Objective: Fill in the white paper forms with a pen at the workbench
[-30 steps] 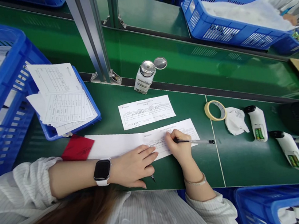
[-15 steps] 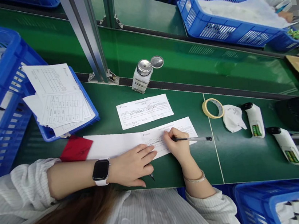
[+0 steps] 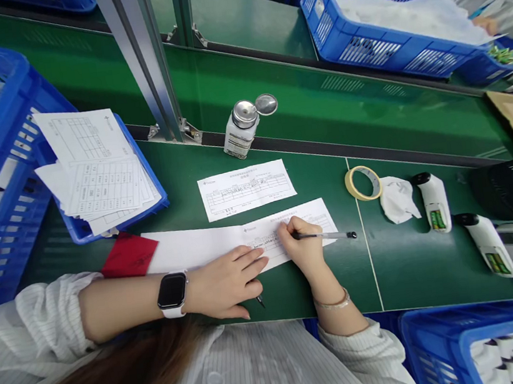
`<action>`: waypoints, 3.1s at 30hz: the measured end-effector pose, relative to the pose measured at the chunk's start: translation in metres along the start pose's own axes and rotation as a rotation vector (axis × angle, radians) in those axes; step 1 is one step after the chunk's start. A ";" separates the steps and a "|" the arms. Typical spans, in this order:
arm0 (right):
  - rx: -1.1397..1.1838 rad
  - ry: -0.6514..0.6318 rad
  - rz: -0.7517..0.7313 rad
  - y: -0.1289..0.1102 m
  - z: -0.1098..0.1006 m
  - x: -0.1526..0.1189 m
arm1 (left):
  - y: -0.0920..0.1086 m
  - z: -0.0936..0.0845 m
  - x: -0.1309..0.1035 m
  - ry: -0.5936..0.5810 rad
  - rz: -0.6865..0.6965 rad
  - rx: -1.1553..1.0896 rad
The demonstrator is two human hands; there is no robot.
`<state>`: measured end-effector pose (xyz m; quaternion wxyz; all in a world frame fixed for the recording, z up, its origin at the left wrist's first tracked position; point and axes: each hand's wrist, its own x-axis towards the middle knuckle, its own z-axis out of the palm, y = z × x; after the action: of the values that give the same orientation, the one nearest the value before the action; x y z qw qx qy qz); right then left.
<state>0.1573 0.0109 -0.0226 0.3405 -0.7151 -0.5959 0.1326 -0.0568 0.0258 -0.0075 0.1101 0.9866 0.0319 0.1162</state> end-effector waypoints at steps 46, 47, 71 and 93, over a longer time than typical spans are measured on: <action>0.030 0.059 0.110 -0.001 -0.004 0.000 | -0.001 -0.001 0.001 -0.017 -0.002 -0.008; 0.027 0.048 0.104 -0.001 -0.004 0.001 | 0.000 -0.001 0.001 -0.022 -0.006 -0.012; -0.021 0.026 0.033 0.002 -0.002 0.000 | -0.001 -0.003 0.002 -0.022 -0.018 -0.010; 0.165 0.180 0.145 0.012 -0.010 0.002 | -0.001 0.000 0.000 0.027 -0.007 -0.023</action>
<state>0.1729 0.0090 -0.0228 0.4400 -0.7349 -0.4966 0.1407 -0.0566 0.0265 -0.0076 0.1213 0.9835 0.0354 0.1294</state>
